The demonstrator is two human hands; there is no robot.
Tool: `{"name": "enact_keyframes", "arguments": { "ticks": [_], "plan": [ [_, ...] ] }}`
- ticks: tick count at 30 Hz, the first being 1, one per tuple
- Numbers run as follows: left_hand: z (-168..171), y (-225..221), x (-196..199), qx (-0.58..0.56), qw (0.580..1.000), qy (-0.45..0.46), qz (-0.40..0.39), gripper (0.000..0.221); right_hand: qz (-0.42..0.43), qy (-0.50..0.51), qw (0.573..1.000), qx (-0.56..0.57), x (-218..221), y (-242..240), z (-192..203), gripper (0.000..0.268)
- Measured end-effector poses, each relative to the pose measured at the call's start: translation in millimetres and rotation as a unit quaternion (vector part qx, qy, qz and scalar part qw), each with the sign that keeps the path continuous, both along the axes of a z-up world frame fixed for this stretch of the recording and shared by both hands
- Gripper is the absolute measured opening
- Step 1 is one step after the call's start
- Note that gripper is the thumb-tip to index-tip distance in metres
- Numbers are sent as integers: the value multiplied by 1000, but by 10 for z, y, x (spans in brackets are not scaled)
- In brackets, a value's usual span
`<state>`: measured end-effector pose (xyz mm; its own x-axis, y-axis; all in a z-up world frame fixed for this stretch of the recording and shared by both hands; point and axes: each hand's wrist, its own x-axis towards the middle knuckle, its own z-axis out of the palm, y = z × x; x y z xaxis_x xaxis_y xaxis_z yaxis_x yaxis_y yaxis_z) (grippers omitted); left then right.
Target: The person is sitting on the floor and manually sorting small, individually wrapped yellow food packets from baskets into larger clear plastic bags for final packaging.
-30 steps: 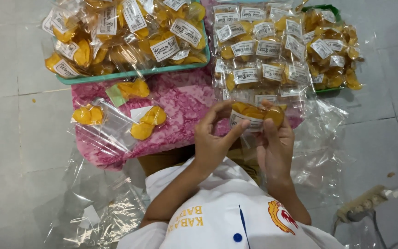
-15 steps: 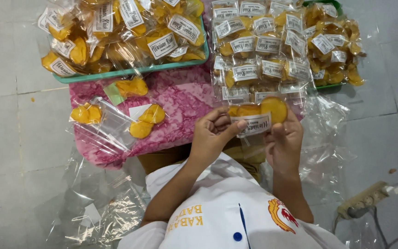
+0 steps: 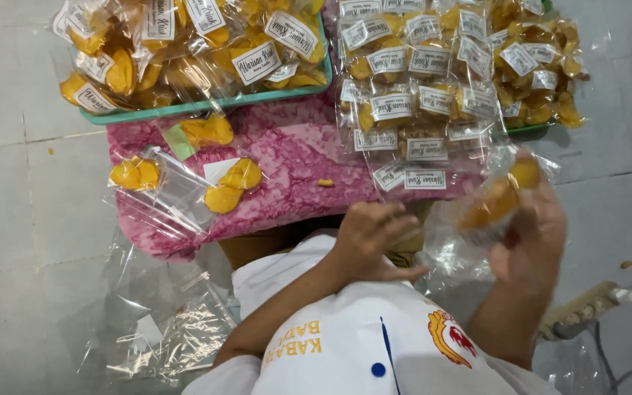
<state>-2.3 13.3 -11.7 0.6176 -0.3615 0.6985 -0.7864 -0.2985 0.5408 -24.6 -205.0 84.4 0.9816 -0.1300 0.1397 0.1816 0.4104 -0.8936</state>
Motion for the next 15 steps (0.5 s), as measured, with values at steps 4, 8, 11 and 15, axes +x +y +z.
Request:
{"name": "enact_keyframes", "arguments": {
  "ticks": [4, 8, 11, 15],
  "plan": [
    [-212, -70, 18, 155, 974, -149, 74, 57, -21, 162, 986, -23, -462, -429, -149, 75],
    [119, -103, 147, 28, 995, -79, 50, 21, 149, 187, 945, -223, -684, -765, -399, 22],
    [88, -140, 143, 38, 996, -77, 25, 28, 242, 225, 939, -92, -798, -1008, -643, 53],
    [-326, -224, 53, 259, 949, -174, 36, 56, 167, 138, 973, -84, -805, -1038, -688, 30]
  ]
}}
